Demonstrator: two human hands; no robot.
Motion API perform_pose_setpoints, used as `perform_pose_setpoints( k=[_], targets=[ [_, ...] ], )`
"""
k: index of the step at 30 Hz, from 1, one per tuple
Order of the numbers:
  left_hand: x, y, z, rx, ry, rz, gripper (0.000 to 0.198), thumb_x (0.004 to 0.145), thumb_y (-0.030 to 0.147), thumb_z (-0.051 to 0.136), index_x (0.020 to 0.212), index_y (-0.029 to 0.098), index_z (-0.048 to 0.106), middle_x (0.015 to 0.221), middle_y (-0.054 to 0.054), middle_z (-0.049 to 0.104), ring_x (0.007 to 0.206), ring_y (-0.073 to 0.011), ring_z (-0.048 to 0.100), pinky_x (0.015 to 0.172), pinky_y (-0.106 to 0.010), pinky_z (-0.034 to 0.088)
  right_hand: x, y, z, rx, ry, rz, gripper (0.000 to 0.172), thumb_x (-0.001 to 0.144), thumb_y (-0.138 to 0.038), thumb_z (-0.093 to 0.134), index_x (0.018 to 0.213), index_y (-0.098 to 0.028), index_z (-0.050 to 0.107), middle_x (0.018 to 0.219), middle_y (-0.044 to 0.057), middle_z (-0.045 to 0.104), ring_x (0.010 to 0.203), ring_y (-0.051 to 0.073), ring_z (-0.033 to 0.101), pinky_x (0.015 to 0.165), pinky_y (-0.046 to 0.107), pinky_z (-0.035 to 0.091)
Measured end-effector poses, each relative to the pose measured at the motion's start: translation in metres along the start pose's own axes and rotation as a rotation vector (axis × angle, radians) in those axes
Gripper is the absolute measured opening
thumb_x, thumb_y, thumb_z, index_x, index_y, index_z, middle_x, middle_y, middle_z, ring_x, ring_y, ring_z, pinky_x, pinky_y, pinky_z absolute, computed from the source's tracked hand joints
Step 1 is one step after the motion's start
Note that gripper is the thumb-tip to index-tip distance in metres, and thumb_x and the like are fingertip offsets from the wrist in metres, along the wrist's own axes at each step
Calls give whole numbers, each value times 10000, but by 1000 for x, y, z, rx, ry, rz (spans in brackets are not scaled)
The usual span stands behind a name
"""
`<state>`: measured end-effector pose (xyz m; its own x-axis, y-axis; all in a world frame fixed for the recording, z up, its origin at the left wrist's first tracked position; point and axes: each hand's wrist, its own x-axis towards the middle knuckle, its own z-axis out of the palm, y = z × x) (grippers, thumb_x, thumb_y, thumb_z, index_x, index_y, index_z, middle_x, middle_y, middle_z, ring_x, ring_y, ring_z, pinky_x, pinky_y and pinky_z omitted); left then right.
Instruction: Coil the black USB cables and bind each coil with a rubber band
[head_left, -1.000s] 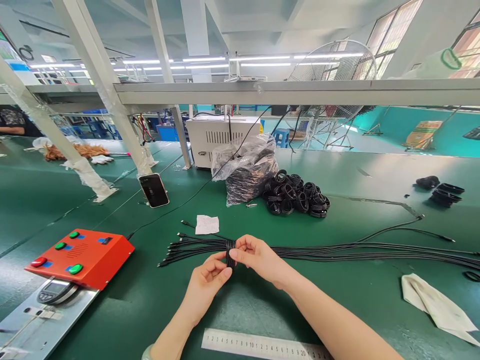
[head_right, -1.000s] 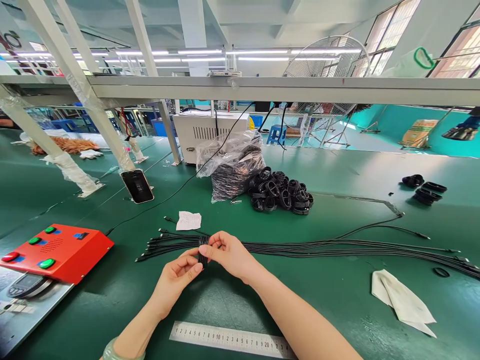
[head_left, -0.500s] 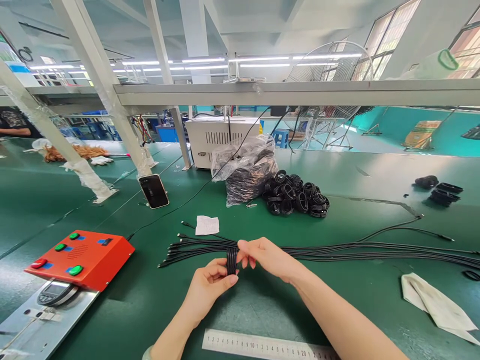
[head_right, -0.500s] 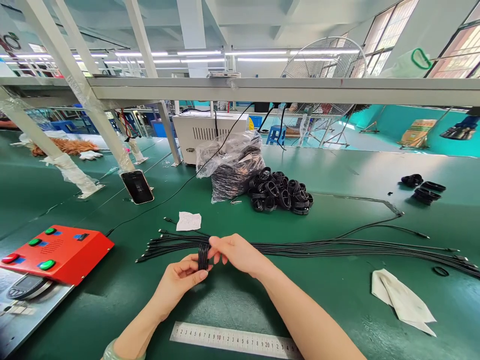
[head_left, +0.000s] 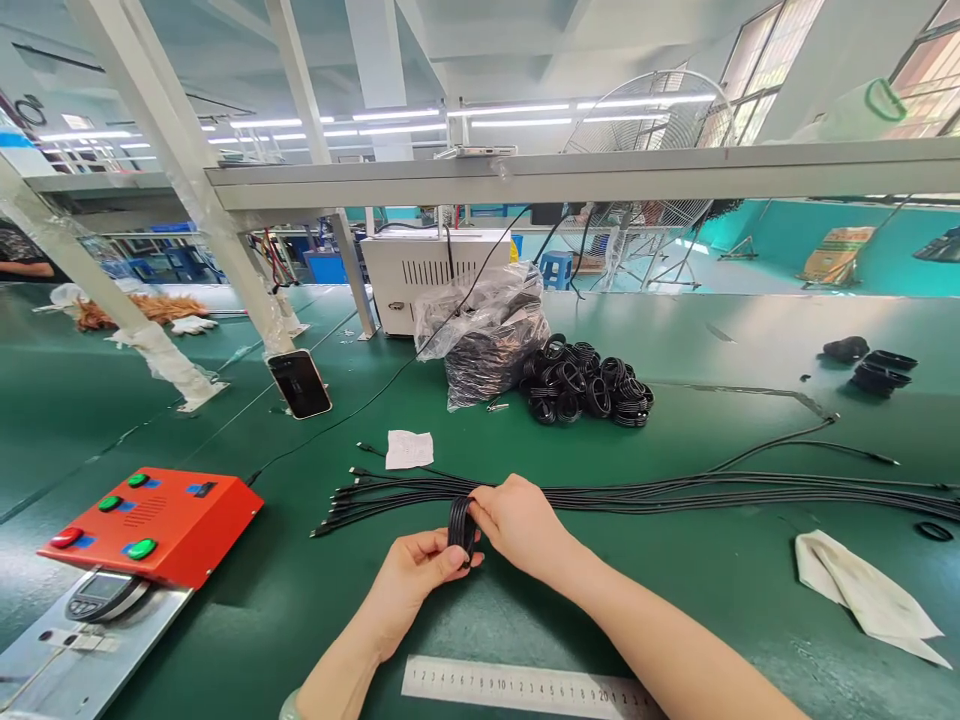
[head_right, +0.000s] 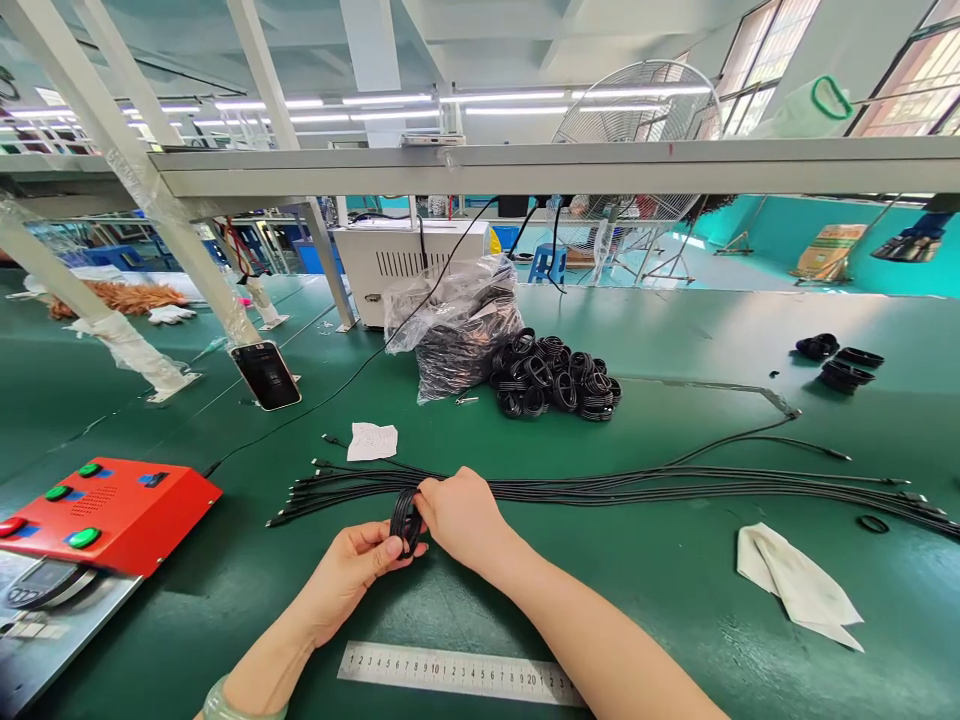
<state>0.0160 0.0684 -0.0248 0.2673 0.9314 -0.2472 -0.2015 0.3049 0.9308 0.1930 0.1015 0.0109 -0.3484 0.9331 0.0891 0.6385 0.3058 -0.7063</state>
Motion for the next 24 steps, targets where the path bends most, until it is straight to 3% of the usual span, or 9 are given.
perform_pose_setpoints(
  k=[4,7,10,13,18,24],
  targets=[
    [3,3,-5,-80,-19,-31,300,660,404,819,757,135,727,1015,-130,761,903,-264,724,776,-314,571,2,5,-6,163,-73,19,304,911,-227,493,615,-210,557,516,-16,536,561,156,516,644,279,351],
    [6,6,-9,-136,-40,-55,262,682,377,811,731,150,690,1043,-109,758,878,-230,733,756,-283,581,3,8,-10,330,-146,12,260,915,-315,498,707,-198,604,584,-24,584,542,127,511,578,251,361],
    [7,8,-11,-183,-59,-76,237,747,365,764,833,156,694,1007,-107,768,843,-206,740,742,-269,591,5,10,-9,490,-172,25,323,913,-446,482,768,-184,601,657,-5,621,569,122,526,564,244,388],
    [6,9,-14,-232,-71,-81,246,816,337,704,986,160,693,1066,-118,757,825,-178,739,728,-243,595,8,13,-6,611,-120,73,367,911,-523,447,859,-182,569,638,-14,587,549,115,496,554,245,395],
    [6,9,-20,-314,-100,-86,257,911,313,578,1050,128,690,1096,-148,745,729,-129,720,688,-218,599,10,10,-7,717,-19,119,265,901,-459,495,933,-199,534,619,-52,516,546,102,444,549,234,379],
    [9,4,-27,-376,-98,-77,164,894,270,605,938,158,716,950,-79,781,638,-84,680,610,-168,573,7,5,-5,914,-84,230,245,857,-420,598,926,-188,560,638,-52,553,526,86,436,543,233,352]
  ],
)
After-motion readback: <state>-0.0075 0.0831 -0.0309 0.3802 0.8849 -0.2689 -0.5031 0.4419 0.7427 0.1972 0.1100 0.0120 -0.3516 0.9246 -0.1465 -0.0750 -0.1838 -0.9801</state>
